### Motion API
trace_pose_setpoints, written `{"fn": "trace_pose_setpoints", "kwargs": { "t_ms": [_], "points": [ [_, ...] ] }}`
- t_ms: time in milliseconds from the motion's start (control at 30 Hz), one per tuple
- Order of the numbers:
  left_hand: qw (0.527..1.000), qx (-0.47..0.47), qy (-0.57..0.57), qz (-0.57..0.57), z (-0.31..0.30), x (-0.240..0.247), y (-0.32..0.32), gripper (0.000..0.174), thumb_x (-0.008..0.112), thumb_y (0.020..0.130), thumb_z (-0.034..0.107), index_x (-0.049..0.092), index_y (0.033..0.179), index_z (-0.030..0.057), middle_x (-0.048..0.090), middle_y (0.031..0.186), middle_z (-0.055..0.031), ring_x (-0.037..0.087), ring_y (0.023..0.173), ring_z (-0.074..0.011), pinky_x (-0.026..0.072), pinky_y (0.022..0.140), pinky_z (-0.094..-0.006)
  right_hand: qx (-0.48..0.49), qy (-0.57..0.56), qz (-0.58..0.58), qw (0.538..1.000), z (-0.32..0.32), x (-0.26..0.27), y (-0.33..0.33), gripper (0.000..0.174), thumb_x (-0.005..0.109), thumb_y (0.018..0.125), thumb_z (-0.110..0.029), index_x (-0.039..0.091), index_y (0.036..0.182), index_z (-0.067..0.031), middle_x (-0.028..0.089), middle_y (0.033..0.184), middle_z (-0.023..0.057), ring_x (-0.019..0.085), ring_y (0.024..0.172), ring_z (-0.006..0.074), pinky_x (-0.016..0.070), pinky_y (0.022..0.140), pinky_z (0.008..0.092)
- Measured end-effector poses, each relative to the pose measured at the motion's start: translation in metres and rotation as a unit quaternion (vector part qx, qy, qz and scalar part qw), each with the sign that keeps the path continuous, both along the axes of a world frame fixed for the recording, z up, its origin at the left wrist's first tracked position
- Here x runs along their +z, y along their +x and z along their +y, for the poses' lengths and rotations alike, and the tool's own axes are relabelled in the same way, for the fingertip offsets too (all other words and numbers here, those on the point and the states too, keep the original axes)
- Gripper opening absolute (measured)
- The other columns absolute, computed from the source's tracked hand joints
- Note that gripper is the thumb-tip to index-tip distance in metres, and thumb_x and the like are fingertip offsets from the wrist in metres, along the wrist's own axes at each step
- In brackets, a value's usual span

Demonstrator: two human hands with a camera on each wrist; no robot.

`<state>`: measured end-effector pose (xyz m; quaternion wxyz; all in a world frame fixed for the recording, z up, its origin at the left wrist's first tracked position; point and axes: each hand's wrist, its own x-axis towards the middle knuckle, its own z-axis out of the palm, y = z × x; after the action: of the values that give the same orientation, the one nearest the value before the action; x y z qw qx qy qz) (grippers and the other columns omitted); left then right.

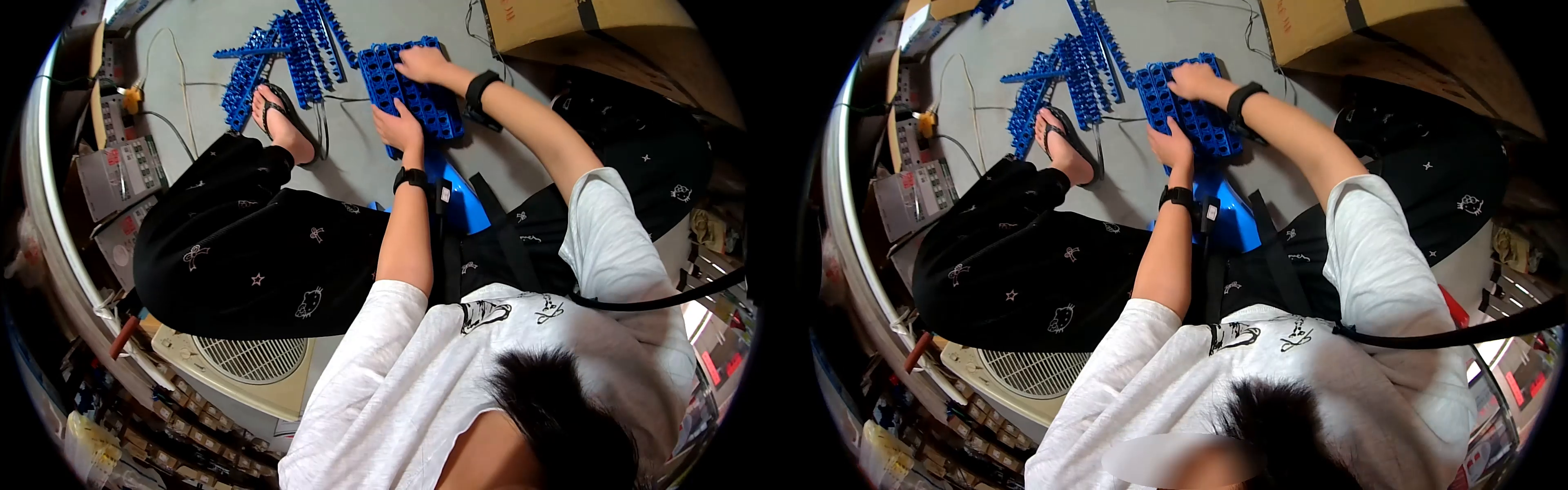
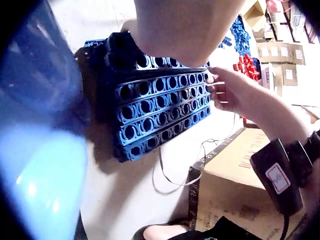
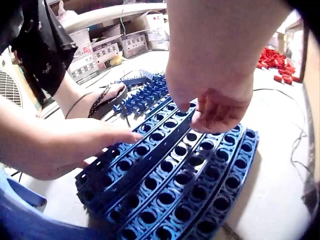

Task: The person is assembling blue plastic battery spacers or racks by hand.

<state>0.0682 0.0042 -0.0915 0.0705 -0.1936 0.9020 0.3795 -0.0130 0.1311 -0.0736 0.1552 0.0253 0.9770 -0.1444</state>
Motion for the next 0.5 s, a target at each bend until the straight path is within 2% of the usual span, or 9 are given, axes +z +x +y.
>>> {"fn": "trace_pose_setpoints", "kwargs": {
  "t_ms": [33, 67, 133, 200, 267, 367, 400, 467, 500],
  "points": [
    [1.000, 0.015, -0.016, 0.007, 0.004, 0.000, -0.004, 0.058, 0.052, 0.083, 0.036, 0.038, 0.124, -0.0018, 0.047, 0.120, -0.0195, 0.043, 0.110, -0.0360, 0.0337, 0.091, -0.0465, -0.006, 0.004, 0.002, 1.000, 0.001, 0.000, -0.010, 0.036, 0.049, 0.082, -0.039, 0.060, 0.086, -0.0056, 0.063, 0.081, 0.0158, 0.061, 0.076, 0.0347, 0.0483, 0.066, 0.0452],
    [1.000, 0.025, -0.011, 0.014, 0.006, 0.002, -0.007, 0.058, 0.052, 0.083, 0.036, 0.038, 0.125, -0.0018, 0.046, 0.121, -0.0193, 0.042, 0.111, -0.0356, 0.0322, 0.092, -0.0462, -0.026, -0.023, -0.039, 0.999, 0.001, -0.004, -0.024, 0.037, 0.049, 0.081, -0.037, 0.062, 0.091, -0.0043, 0.063, 0.087, 0.0185, 0.060, 0.082, 0.0362, 0.0483, 0.070, 0.0463],
    [0.998, 0.049, -0.008, 0.029, 0.011, 0.005, -0.016, 0.058, 0.052, 0.083, 0.036, 0.037, 0.125, -0.0016, 0.044, 0.123, -0.0191, 0.040, 0.114, -0.0351, 0.0302, 0.094, -0.0462, -0.032, -0.037, 0.033, 0.998, -0.002, -0.017, -0.047, 0.038, 0.050, 0.079, -0.037, 0.062, 0.093, -0.0041, 0.063, 0.086, 0.0185, 0.060, 0.079, 0.0374, 0.0485, 0.068, 0.0463],
    [0.997, 0.068, 0.030, 0.015, 0.014, 0.015, -0.025, 0.059, 0.050, 0.085, 0.037, 0.033, 0.126, -0.0015, 0.039, 0.126, -0.0189, 0.038, 0.115, -0.0354, 0.0303, 0.094, -0.0453, -0.047, -0.060, 0.012, 0.997, -0.012, -0.030, -0.078, 0.039, 0.053, 0.078, -0.037, 0.062, 0.093, -0.0025, 0.063, 0.086, 0.0196, 0.060, 0.077, 0.0376, 0.0488, 0.067, 0.0456],
    [0.988, 0.117, 0.099, 0.021, 0.016, 0.027, -0.037, 0.059, 0.053, 0.084, 0.035, 0.034, 0.125, -0.0029, 0.039, 0.124, -0.0230, 0.038, 0.114, -0.0381, 0.0304, 0.095, -0.0461, -0.065, -0.079, -0.008, 0.995, -0.025, -0.048, -0.105, 0.040, 0.055, 0.076, -0.037, 0.062, 0.093, -0.0008, 0.063, 0.085, 0.0207, 0.061, 0.076, 0.0378, 0.0491, 0.066, 0.0450],
    [0.969, 0.175, 0.163, 0.056, 0.015, 0.037, -0.058, 0.052, 0.053, 0.085, 0.025, 0.032, 0.124, -0.0032, 0.037, 0.124, -0.0233, 0.037, 0.114, -0.0379, 0.0310, 0.094, -0.0461, -0.117, -0.063, 0.139, 0.981, -0.047, -0.087, -0.138, 0.050, 0.059, 0.076, -0.037, 0.055, 0.098, 0.0077, 0.063, 0.078, 0.0228, 0.062, 0.071, 0.0350, 0.0505, 0.064, 0.0408],
    [0.959, 0.199, 0.189, 0.074, 0.011, 0.036, -0.064, 0.050, 0.052, 0.086, 0.022, 0.031, 0.124, -0.0033, 0.035, 0.124, -0.0231, 0.037, 0.114, -0.0371, 0.0314, 0.094, -0.0451, -0.142, -0.112, 0.085, 0.980, -0.055, -0.103, -0.153, 0.051, 0.058, 0.078, -0.043, 0.055, 0.095, 0.0052, 0.062, 0.065, 0.0127, 0.060, 0.058, 0.0266, 0.0493, 0.055, 0.0366],
    [0.944, 0.230, 0.224, 0.083, 0.003, 0.043, -0.078, 0.048, 0.050, 0.086, 0.021, 0.030, 0.124, -0.0030, 0.034, 0.125, -0.0225, 0.038, 0.114, -0.0353, 0.0321, 0.094, -0.0434, -0.220, -0.222, 0.098, 0.945, -0.071, -0.071, -0.153, 0.035, 0.065, 0.070, -0.032, 0.063, 0.081, 0.0019, 0.063, 0.071, 0.0207, 0.063, 0.063, 0.0308, 0.0511, 0.061, 0.0382],
    [0.927, 0.257, 0.256, 0.097, -0.003, 0.048, -0.084, 0.046, 0.048, 0.087, 0.019, 0.029, 0.123, -0.0027, 0.032, 0.126, -0.0219, 0.038, 0.113, -0.0336, 0.0328, 0.093, -0.0417, -0.230, -0.183, -0.022, 0.956, -0.080, -0.047, -0.162, 0.049, 0.062, 0.073, -0.042, 0.061, 0.088, 0.0053, 0.061, 0.088, 0.0265, 0.060, 0.081, 0.0368, 0.0489, 0.074, 0.0409]
  ]
}}
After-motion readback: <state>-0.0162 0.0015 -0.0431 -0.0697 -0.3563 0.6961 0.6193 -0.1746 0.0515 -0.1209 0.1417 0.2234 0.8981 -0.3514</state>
